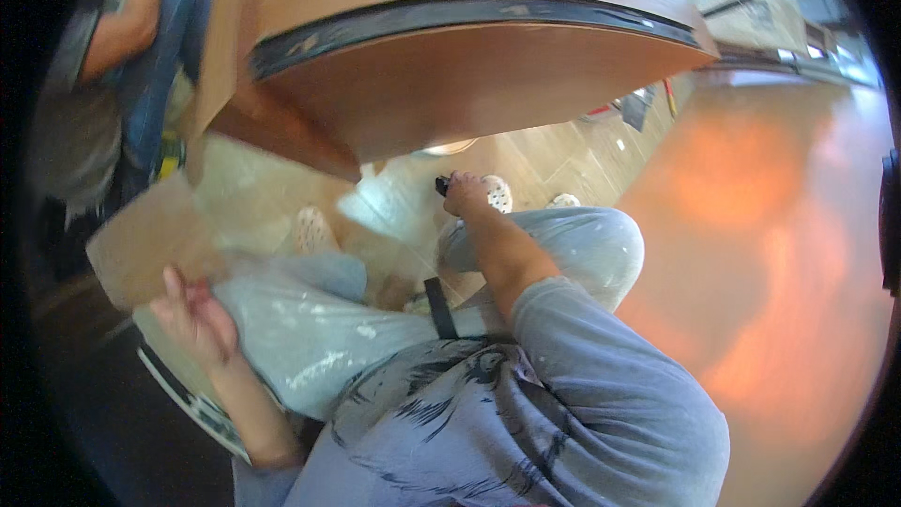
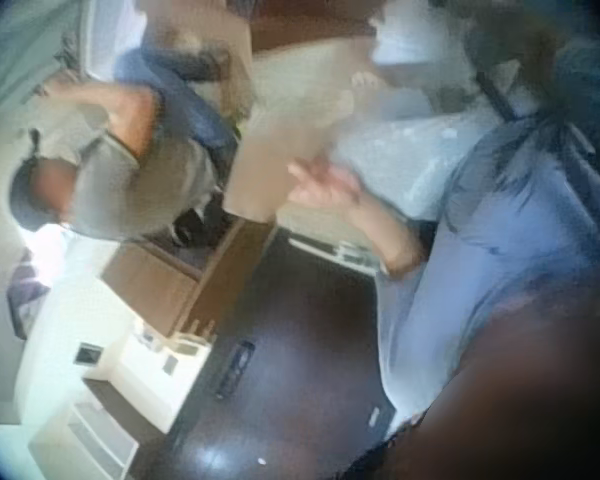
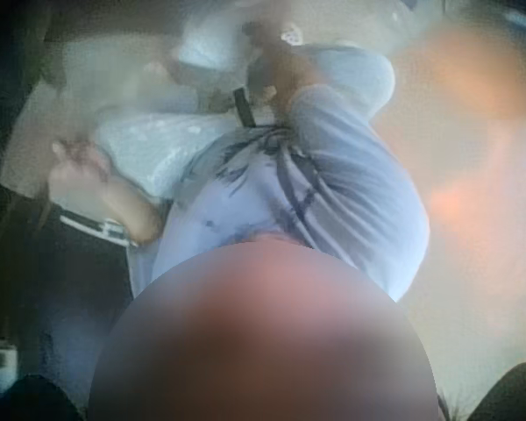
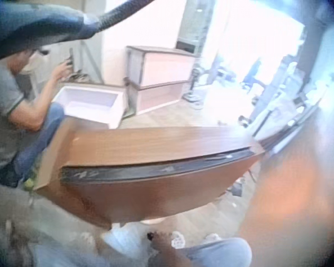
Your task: The person unpacks a metal drawer slide, picks up a wooden panel, and installs the slide onto the panel using a staple gun. The person then attaches a metal handle to the drawer front and continues to secure the slide with staples.
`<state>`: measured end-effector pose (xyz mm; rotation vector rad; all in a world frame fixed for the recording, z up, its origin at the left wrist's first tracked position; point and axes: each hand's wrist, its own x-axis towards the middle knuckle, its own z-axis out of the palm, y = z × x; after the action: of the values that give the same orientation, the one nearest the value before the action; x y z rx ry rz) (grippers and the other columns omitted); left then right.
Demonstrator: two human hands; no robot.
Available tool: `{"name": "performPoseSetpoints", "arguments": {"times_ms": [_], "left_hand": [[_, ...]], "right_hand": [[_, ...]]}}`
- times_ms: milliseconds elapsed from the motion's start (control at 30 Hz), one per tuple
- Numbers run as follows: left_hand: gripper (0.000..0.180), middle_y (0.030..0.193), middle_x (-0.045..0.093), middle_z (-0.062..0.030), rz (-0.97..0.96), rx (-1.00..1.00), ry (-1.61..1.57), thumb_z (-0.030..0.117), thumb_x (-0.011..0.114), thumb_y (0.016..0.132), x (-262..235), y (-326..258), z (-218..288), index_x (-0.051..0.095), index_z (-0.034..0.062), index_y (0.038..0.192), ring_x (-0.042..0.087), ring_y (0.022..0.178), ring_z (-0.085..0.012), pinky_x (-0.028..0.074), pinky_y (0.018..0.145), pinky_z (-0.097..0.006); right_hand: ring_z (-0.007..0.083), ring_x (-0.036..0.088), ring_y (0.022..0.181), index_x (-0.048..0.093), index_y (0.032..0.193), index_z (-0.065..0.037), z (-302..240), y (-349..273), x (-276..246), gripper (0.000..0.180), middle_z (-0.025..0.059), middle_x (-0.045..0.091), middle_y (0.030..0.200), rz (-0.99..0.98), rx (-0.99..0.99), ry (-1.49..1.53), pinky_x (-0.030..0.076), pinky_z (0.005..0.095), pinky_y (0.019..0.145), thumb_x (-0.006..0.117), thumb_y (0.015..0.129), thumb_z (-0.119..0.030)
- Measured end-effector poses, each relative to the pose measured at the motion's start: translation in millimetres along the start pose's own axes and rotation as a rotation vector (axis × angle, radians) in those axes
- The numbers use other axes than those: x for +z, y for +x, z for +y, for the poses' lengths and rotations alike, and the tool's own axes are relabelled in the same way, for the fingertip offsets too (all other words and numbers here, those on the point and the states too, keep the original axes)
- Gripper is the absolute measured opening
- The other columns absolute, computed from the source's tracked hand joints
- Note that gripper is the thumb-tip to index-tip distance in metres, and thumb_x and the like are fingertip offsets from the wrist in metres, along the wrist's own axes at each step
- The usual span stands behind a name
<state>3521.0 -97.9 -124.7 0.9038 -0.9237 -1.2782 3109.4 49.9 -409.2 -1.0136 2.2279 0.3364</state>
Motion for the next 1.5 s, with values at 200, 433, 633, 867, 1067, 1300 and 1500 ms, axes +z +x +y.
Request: {"name": "performPoseSetpoints", "arguments": {"times_ms": [200, 433, 633, 867, 1067, 1300, 1500], "left_hand": [[0.026, 0.121, 0.069, -0.0141, -0.127, -0.081, 0.013, 0.017, 0.067, 0.105, 16, 8, 22, 0.065, -0.0028, 0.121, 0.066, 0.107, -0.0213, 0.052, 0.104, -0.039], [0.037, 0.12, 0.066, -0.0164, -0.176, -0.09, 0.08, 0.019, 0.067, 0.105, 25, 35, 26, 0.061, -0.0091, 0.127, 0.062, 0.111, -0.0216, 0.051, 0.104, -0.034], [0.032, 0.111, 0.067, -0.0136, 0.037, -0.075, 0.104, 0.019, 0.07, 0.103, 5, 60, 48, 0.063, -0.0075, 0.118, 0.063, 0.103, -0.0209, 0.054, 0.098, -0.032], [0.025, 0.098, 0.069, -0.0095, -0.152, -0.14, 0.067, 0.021, 0.071, 0.102, -18, 45, 63, 0.064, -0.0011, 0.109, 0.066, 0.093, -0.0173, 0.057, 0.086, -0.028], [0.029, 0.09, 0.064, 0.0011, 0.057, -0.156, 0.324, 0.037, 0.075, 0.099, 11, 36, 41, 0.065, 0.0094, 0.103, 0.059, 0.078, -0.0108, 0.052, 0.075, -0.025], [0.029, 0.084, 0.058, 0.0035, 0.185, -0.186, 0.483, 0.038, 0.073, 0.1, -26, 43, 39, 0.06, 0.0137, 0.094, 0.055, 0.075, -0.0089, 0.051, 0.073, -0.027], [0.033, 0.081, 0.055, 0.0019, 0.154, -0.254, 0.507, 0.038, 0.071, 0.101, -19, 18, 49, 0.055, 0.0128, 0.088, 0.056, 0.077, -0.0132, 0.05, 0.071, -0.033]], "right_hand": [[0.0405, 0.056, 0.137, 0.062, 0.143, -0.011, -20, 33, 26, 0.055, 0.011, 0.063, 0.146, -0.198, 0.098, -0.064, 0.039, 0.0737, 0.107, 0.069, 0.094, -0.034], [0.039, 0.06, 0.13, 0.072, 0.132, -0.019, -101, -26, -40, 0.048, 0.0062, 0.066, 0.14, -0.569, -0.116, 0.025, 0.042, 0.0667, 0.108, 0.076, 0.088, -0.037], [0.0375, 0.067, 0.116, 0.076, 0.121, -0.013, -89, -149, -149, 0.04, 0.0083, 0.072, 0.125, -0.413, -0.667, 0.002, 0.05, 0.0587, 0.1, 0.075, 0.084, -0.028], [0.0345, 0.074, 0.101, 0.079, 0.11, -0.002, 41, -319, -283, 0.036, 0.0149, 0.077, 0.105, 0.039, -1.148, 0.191, 0.059, 0.0455, 0.085, 0.071, 0.077, -0.013], [0.0371, 0.067, 0.11, 0.061, 0.127, -0.003, 243, -275, -220, 0.047, 0.0208, 0.069, 0.117, 0.891, -0.857, 1.082, 0.054, 0.0438, 0.093, 0.07, 0.082, -0.01], [0.0393, 0.063, 0.123, 0.058, 0.133, -0.005, 247, -27, -25, 0.048, 0.0212, 0.065, 0.129, 0.482, 0.419, 0.944, 0.048, 0.0526, 0.106, 0.067, 0.087, -0.016], [0.0324, 0.056, 0.129, 0.059, 0.131, -0.011, 198, 64, 58, 0.043, 0.014, 0.062, 0.13, 0.454, 0.296, 0.656, 0.042, 0.0534, 0.109, 0.069, 0.09, -0.014]]}}
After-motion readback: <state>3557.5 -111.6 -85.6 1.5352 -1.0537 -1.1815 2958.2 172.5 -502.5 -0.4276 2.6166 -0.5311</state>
